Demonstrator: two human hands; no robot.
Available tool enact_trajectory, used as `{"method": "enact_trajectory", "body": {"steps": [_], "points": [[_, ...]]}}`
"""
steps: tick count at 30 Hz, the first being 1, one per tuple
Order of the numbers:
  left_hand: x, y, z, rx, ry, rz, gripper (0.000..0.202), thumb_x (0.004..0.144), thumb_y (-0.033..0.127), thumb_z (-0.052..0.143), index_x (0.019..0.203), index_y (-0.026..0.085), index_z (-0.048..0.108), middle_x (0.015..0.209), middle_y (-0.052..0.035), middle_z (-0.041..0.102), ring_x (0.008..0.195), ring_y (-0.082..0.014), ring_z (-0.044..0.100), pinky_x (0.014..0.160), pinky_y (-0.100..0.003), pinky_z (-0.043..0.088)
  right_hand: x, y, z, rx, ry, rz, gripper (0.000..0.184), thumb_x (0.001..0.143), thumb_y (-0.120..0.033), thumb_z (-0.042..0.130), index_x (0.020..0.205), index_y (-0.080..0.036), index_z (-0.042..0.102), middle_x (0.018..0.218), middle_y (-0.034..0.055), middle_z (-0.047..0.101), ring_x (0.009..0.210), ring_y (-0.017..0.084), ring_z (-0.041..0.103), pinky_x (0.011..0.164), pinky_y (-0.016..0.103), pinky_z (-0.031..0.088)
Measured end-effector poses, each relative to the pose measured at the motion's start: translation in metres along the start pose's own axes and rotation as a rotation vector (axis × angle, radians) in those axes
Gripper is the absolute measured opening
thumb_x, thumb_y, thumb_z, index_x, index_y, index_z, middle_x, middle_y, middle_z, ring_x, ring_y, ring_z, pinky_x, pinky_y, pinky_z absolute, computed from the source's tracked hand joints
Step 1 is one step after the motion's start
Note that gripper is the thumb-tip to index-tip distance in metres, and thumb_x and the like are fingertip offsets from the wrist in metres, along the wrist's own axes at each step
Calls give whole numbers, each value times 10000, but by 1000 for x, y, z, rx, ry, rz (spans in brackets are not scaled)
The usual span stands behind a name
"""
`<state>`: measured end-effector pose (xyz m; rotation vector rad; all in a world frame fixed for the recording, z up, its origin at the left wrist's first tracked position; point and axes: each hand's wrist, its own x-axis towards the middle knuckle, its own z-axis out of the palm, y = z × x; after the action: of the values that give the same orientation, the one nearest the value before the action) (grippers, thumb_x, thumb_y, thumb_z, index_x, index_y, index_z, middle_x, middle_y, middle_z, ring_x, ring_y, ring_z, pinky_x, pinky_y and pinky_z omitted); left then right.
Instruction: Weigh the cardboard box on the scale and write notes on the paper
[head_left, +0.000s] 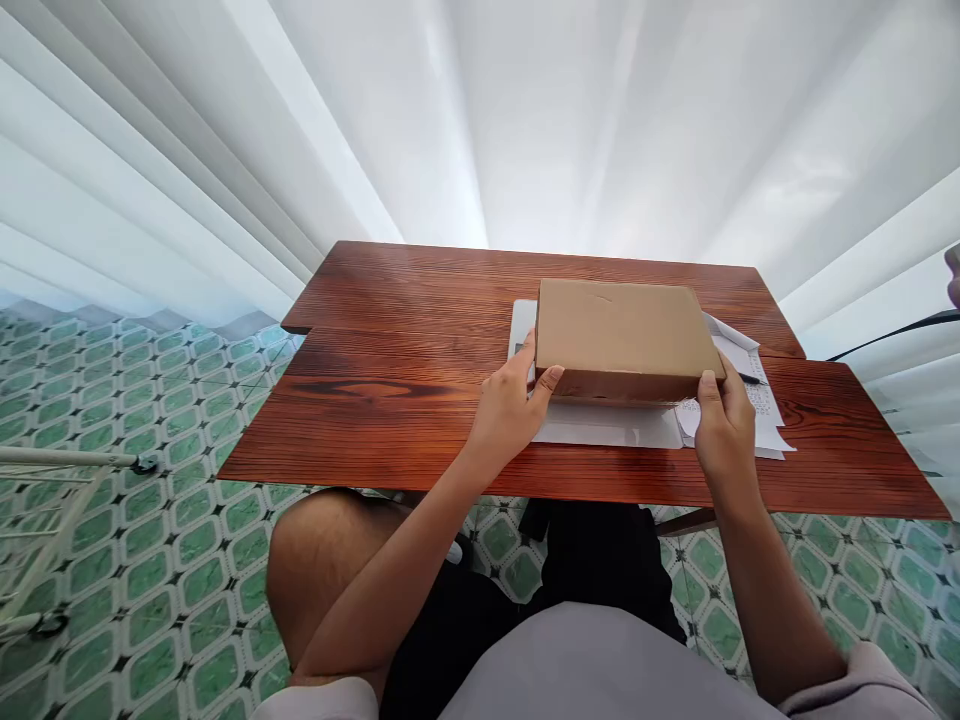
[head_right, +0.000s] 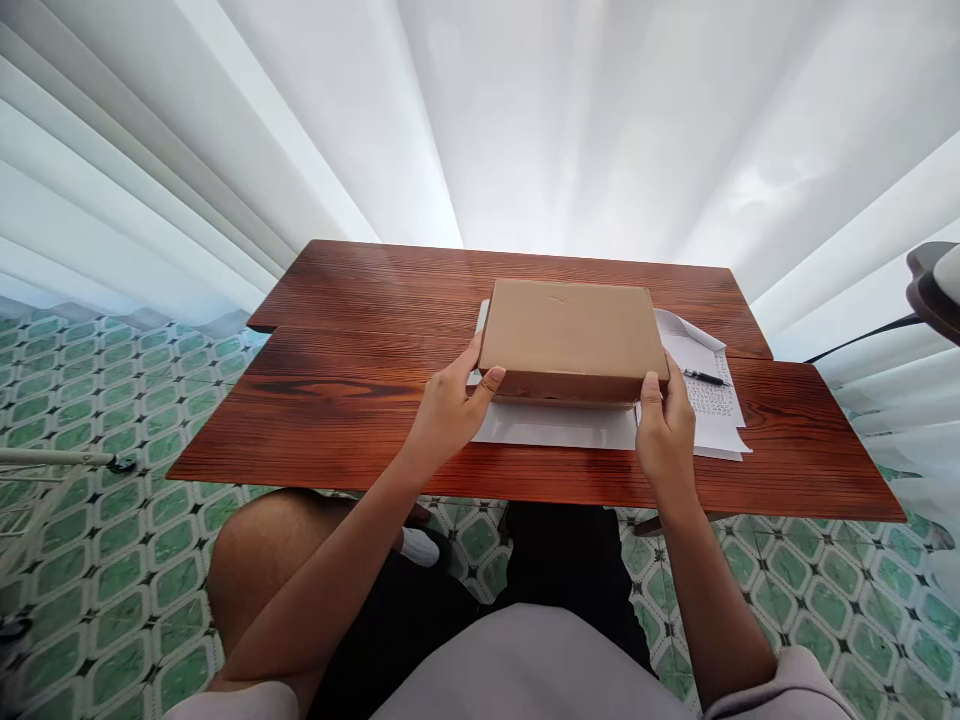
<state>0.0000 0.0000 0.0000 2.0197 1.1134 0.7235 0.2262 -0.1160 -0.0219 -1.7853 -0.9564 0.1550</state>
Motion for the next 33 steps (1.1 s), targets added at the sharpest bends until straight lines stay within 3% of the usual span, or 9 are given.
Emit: {"method": "enact_trajectory", "body": {"steps": [10, 20, 26, 31, 33], "points": [[-1, -1, 2, 58, 23, -10, 704, 1013, 575, 358, 1556, 128, 378, 1333, -195, 641, 1171, -330, 636, 974, -426, 473, -3, -4, 1, 48, 29, -4, 549, 1001, -547, 490, 1427, -210, 575, 1366, 119, 617, 1320, 261, 540, 1143, 466, 396], [-2, -4, 0, 47, 89, 23, 689, 1007, 609, 358, 1540, 176, 421, 1146, -137, 729, 863, -238, 671, 789, -329, 494, -5, -3, 2, 11, 77, -88, 548, 1004, -514, 510, 1417, -163, 594, 1314, 144, 652, 1217, 275, 618, 1107, 473, 442], [-3, -3, -12, 47, 135, 23, 667, 1011, 581, 375, 1541, 178, 419, 1157, -119, 725, 952, -254, 679, 835, -343, 491, -2, -19, 5, -29, 111, -165, 516, 1003, -486, 518, 1393, -165, 623, 1282, 137, 675, 1179, 288, 646, 1039, 453, 498], [-7, -2, -27, 40, 200, 24, 660, 1014, 586, 368, 1537, 186, 425, 947, -90, 739, 823, -239, 675, 814, -337, 493, -1, -37, 14, -1, 102, -183, 518, 999, -481, 528, 1397, -161, 621, 1273, 136, 678, 1201, 304, 639, 1025, 471, 517], [-9, -4, -34, 12, 224, 23, 653, 1012, 590, 369, 1529, 196, 437, 956, -90, 741, 841, -246, 685, 805, -337, 504, -1, -44, 20, 22, 91, -207, 505, 998, -462, 532, 1394, -161, 623, 1293, 128, 671, 1225, 301, 629, 1046, 479, 511]]}}
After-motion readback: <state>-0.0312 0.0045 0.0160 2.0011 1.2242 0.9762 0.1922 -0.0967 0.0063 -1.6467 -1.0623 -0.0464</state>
